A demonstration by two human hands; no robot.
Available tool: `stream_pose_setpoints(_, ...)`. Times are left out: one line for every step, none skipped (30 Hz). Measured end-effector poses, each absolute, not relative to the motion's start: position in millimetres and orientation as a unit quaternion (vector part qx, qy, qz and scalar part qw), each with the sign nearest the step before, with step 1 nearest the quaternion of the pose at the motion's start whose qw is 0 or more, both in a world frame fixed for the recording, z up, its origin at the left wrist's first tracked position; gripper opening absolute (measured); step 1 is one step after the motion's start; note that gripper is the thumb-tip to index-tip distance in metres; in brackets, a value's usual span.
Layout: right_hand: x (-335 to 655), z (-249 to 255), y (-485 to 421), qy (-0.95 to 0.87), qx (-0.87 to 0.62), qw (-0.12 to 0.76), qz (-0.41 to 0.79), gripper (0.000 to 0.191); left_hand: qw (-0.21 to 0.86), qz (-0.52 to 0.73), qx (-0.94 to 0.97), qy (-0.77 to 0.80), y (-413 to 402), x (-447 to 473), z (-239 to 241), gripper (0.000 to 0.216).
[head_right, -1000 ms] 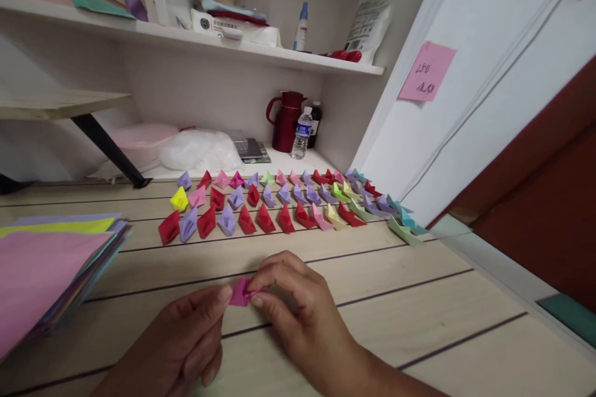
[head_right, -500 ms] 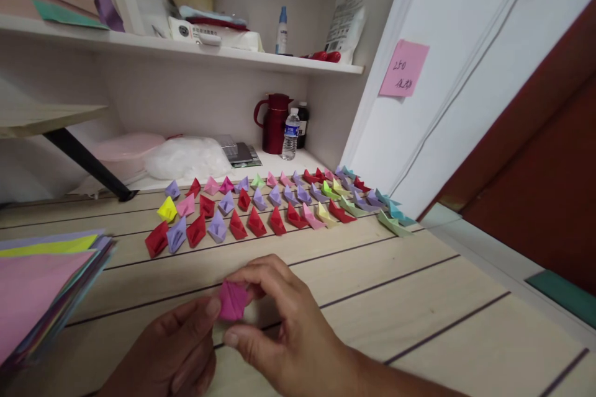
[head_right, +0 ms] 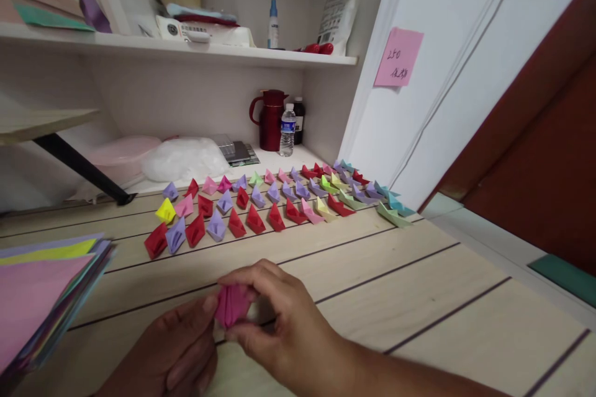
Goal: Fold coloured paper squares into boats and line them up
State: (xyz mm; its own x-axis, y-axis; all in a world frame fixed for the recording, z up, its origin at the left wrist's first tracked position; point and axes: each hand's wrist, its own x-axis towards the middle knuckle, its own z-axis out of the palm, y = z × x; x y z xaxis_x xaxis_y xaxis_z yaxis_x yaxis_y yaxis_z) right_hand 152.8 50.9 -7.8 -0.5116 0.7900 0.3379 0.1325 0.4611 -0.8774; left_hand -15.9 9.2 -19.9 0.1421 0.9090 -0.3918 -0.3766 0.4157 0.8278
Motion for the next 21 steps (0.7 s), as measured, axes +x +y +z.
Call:
stream_pose_setpoints(153.0, -7.8, 51.6, -0.752, -0.309, 0.395, 0.428, 0.040, 0.695, 0.461, 0.290, 0.469, 9.2, -15.4, -19.5, 0.045)
stream_pose_setpoints(153.3, -7.4, 52.4, -0.745, -0.310, 0.402, 0.432, 0.035, 0.692, 0.462, 0.294, 0.471, 9.3, -15.2, -19.2, 0.046)
stream_pose_setpoints(153.9, -7.0, 53.3, -0.741, -0.307, 0.410, 0.434, 0.031, 0.689, 0.461, 0.297, 0.473, 9.5, -15.2, -19.1, 0.048)
stream_pose_setpoints(154.6, -6.4, 54.3, -0.739, -0.301, 0.418, 0.435, 0.026, 0.688, 0.459, 0.302, 0.474, 9.7, -15.4, -19.1, 0.050)
stream_pose_setpoints(155.3, -6.0, 55.3, -0.737, -0.296, 0.424, 0.436, 0.021, 0.687, 0.456, 0.308, 0.475, 9.7, -15.7, -19.2, 0.053)
stream_pose_setpoints(155.8, -5.8, 56.2, -0.734, -0.293, 0.425, 0.440, 0.016, 0.684, 0.452, 0.316, 0.477, 9.7, -16.0, -19.5, 0.056)
stream_pose_setpoints(156.2, -5.9, 57.1, -0.729, -0.295, 0.423, 0.450, 0.012, 0.681, 0.445, 0.325, 0.482, 9.4, -16.2, -19.8, 0.059)
stream_pose_setpoints(156.3, -6.4, 57.9, -0.717, -0.301, 0.420, 0.468, 0.009, 0.676, 0.437, 0.336, 0.489, 9.1, -16.2, -20.2, 0.062)
stream_pose_setpoints(156.0, -7.4, 58.8, -0.696, -0.309, 0.415, 0.498, 0.008, 0.670, 0.429, 0.346, 0.498, 8.6, -15.8, -20.7, 0.062)
stream_pose_setpoints(155.4, -8.7, 59.6, -0.663, -0.318, 0.411, 0.539, 0.012, 0.659, 0.427, 0.353, 0.509, 8.1, -15.1, -21.2, 0.062)
stream_pose_setpoints(154.5, -10.4, 60.6, -0.623, -0.326, 0.405, 0.584, 0.018, 0.641, 0.437, 0.357, 0.521, 7.6, -14.0, -21.7, 0.060)
stream_pose_setpoints(153.4, -12.2, 61.7, -0.583, -0.332, 0.397, 0.626, 0.023, 0.616, 0.459, 0.355, 0.533, 7.3, -12.7, -22.2, 0.057)
stream_pose_setpoints(152.2, -14.0, 62.9, -0.548, -0.335, 0.389, 0.661, 0.027, 0.583, 0.493, 0.346, 0.546, 7.3, -11.4, -22.6, 0.053)
stream_pose_setpoints(151.0, -15.6, 64.0, -0.524, -0.336, 0.382, 0.683, 0.030, 0.544, 0.530, 0.332, 0.559, 7.6, -10.2, -23.1, 0.050)
stream_pose_setpoints(150.0, -16.9, 65.0, -0.513, -0.336, 0.376, 0.695, 0.032, 0.502, 0.565, 0.318, 0.573, 8.1, -9.1, -23.6, 0.049)
stream_pose_setpoints(149.1, -17.9, 65.9, -0.511, -0.336, 0.372, 0.698, 0.032, 0.464, 0.593, 0.304, 0.584, 8.8, -8.3, -24.2, 0.052)
stream_pose_setpoints(148.6, -18.5, 66.5, -0.513, -0.336, 0.369, 0.698, 0.033, 0.438, 0.609, 0.296, 0.591, 9.6, -7.7, -24.8, 0.055)
stream_pose_setpoints(148.2, -18.8, 66.9, -0.515, -0.336, 0.367, 0.698, 0.033, 0.421, 0.617, 0.294, 0.596, 10.2, -7.1, -25.5, 0.057)
stream_pose_setpoints(148.2, -18.9, 67.1, -0.517, -0.337, 0.366, 0.696, 0.033, 0.414, 0.619, 0.299, 0.597, 10.6, -6.5, -26.3, 0.057)
stream_pose_setpoints(148.3, -18.9, 67.0, -0.522, -0.338, 0.362, 0.694, 0.033, 0.415, 0.615, 0.310, 0.595, 10.6, -5.6, -27.0, 0.055)
stream_pose_setpoints(148.7, -18.9, 66.8, -0.531, -0.337, 0.357, 0.690, 0.034, 0.422, 0.607, 0.323, 0.591, 10.3, -4.5, -27.6, 0.053)
